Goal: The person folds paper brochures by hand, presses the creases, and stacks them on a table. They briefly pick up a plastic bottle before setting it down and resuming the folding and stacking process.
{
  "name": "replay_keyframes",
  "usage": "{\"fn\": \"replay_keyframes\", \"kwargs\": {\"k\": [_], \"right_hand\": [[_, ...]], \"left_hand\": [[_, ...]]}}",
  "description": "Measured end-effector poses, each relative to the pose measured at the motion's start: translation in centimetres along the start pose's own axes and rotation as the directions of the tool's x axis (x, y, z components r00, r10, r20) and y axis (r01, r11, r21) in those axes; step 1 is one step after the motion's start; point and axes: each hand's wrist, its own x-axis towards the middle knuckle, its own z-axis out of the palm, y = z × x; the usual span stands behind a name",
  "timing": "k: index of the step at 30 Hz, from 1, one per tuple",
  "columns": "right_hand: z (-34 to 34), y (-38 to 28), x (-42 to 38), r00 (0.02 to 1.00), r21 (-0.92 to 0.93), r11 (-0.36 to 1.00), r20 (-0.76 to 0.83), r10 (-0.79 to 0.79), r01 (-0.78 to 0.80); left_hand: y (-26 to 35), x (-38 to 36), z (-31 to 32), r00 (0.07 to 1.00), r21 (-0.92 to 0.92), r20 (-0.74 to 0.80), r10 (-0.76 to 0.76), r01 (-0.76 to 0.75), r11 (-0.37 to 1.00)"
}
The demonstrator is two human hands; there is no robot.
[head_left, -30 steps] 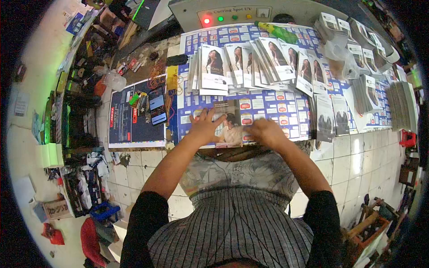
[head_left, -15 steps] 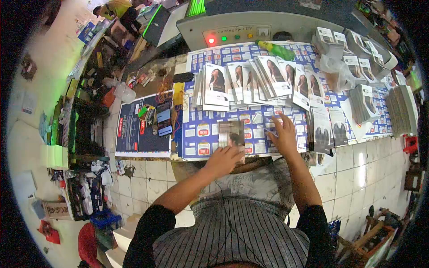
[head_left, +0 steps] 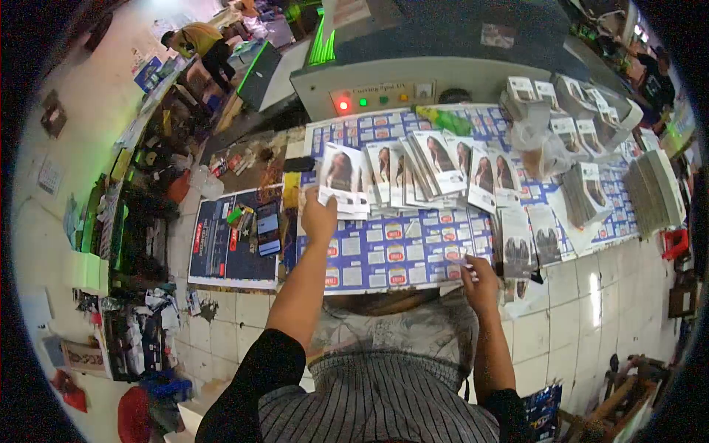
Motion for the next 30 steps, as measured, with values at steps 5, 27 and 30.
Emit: {"fn": "replay_keyframes", "kwargs": {"k": [5,27,30], "right_hand": [[-3.0,6.2,1.8,0.918,-0.457,0.884,-0.386,-0.091,-0.104],[-2.2,2.6,-1.7,0.930,-0.193,0.971,-0.363,0.065,-0.144],[1.4,-4.9,-2.8,0.988,-0.359,0.929,-0.081,-0.131,0.094]], "left_hand": [[0.5,-0.9,0.6,0.983,0.316,-0.026,0.180,-0.162,0.935],[0.8,-14.4,-0.9,0.718,-0.298,0.469,0.514,-0.419,0.858],[1.3,-16.8,0.9,0.585,-0.503,0.624,0.518,-0.206,0.839]]}}
